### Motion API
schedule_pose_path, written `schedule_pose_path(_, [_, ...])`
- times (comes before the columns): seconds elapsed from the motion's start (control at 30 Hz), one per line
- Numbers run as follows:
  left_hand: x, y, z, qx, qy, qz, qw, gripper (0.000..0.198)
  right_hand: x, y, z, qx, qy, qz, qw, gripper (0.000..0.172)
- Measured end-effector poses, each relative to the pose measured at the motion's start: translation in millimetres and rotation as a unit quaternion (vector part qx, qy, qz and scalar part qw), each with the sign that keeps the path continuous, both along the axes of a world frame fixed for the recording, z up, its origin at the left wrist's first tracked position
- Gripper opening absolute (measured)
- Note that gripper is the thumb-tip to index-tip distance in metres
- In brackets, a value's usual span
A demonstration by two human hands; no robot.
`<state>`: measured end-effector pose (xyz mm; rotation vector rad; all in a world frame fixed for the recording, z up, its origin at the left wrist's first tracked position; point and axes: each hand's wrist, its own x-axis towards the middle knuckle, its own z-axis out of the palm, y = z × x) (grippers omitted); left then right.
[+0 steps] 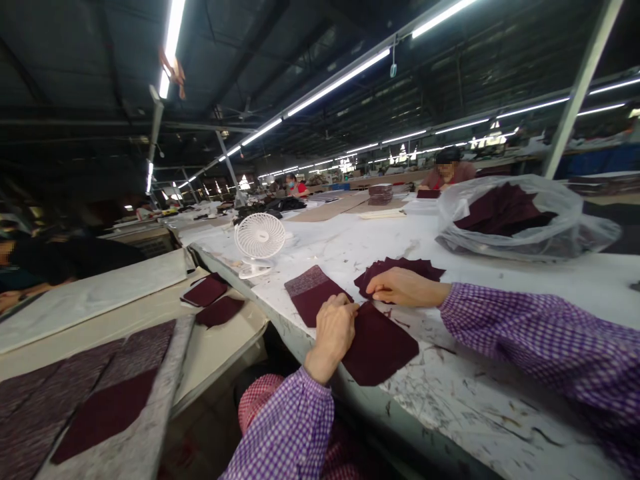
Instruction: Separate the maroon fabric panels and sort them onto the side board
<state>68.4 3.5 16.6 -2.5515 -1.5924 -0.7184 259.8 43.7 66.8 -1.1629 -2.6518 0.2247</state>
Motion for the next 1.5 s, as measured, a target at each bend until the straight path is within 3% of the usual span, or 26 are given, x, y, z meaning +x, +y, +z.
schedule_pose_path(0.17, [-0.2,-3.9,1.4,0.022,0.052,-0.003,0.998,0.027,1.9,3.1,-6.1,0.083,-0.046,0.055,0.994,0.022])
schedule_pose_path(0.57, [-1.0,-1.0,-2.8,0.043,0.046,-0.023,0.998,0.030,-2.7,2.1,-14.3,0.126,-0.084,0.064,0.986,0.016])
schedule_pose_path(0.77, [-1.5,-2.9,-0.4,0.040,0.064,-0.041,0.996,0.031,-3.2,3.0,-27.2,0.252,-0.169,0.147,0.942,0.022])
schedule_pose_path(0.9, [-0.5,-5.1,3.9,0.045,0.090,-0.062,0.993,0.028,0.2,0.0,-32.8,0.295,-0.190,0.173,0.920,0.022])
schedule_pose_path(0.97, [-0.1,-5.7,5.3,0.045,0.093,-0.062,0.993,0.028,4.5,0.0,-32.3,0.286,-0.186,0.162,0.926,0.022])
schedule_pose_path(1.1, [1.7,-6.2,6.0,0.043,0.098,-0.060,0.992,0.029,8.0,-2.1,-24.9,0.214,-0.121,0.091,0.965,0.028])
schedule_pose_path(1.27, [1.4,-4.2,5.8,0.039,0.082,-0.063,0.994,0.029,-6.1,-15.7,-21.6,0.118,-0.048,0.099,0.987,0.032])
schedule_pose_path(1.5, [-41.1,-10.0,-5.6,0.017,-0.063,-0.080,0.995,0.023,-9.4,-21.0,-24.3,0.078,-0.044,0.103,0.991,0.028])
